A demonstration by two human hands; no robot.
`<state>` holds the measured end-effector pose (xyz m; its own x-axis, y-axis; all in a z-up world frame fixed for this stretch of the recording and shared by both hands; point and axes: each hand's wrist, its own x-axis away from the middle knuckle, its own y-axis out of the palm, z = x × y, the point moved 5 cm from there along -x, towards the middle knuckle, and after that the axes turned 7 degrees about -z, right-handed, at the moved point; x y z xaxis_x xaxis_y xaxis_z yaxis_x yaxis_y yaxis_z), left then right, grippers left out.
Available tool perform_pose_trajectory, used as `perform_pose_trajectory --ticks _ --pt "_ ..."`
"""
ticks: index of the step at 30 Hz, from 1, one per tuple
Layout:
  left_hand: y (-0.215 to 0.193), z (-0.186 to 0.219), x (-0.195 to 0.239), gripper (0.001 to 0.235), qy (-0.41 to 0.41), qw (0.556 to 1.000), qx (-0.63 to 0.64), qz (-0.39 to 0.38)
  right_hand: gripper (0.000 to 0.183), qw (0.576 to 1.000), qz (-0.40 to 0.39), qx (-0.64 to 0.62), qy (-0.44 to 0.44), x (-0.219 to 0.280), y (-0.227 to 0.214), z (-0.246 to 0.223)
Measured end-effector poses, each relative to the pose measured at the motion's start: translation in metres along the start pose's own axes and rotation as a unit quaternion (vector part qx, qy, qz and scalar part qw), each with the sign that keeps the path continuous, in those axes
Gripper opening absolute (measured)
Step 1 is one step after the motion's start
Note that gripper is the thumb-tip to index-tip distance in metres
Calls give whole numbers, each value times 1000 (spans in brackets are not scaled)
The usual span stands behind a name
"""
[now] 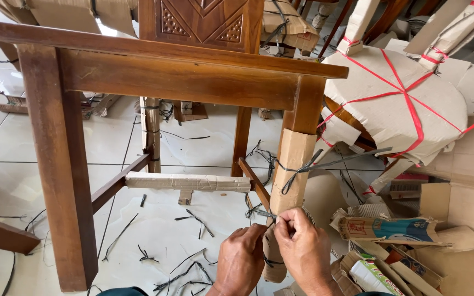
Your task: The person wraps a wooden chair leg with cardboard and secures it using black plastic zip ties. They repeatedly tie the zip ties around the leg, pull them tight, and trim the excess ends. The person also retrieves additional zip ties from a blue bucket on the floor.
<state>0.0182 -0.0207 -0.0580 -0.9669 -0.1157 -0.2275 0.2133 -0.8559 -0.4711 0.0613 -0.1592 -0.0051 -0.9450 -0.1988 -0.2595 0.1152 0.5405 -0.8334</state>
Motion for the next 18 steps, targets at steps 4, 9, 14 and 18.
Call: perform_pose_trajectory --ticks 4,9,14,18 --pt "7 -1 0 33 71 994 -83 -24 10 999 29 12 -27 0 -2 0" --pt "14 1 -4 30 122 981 -146 -40 16 997 9 -32 -74 -1 -3 0" --pt "23 -18 -2 25 66 995 -53 -58 13 993 6 52 105 4 7 26" --pt "-12 -5 11 33 -84 993 -39 -74 20 999 45 4 -16 4 20 45"
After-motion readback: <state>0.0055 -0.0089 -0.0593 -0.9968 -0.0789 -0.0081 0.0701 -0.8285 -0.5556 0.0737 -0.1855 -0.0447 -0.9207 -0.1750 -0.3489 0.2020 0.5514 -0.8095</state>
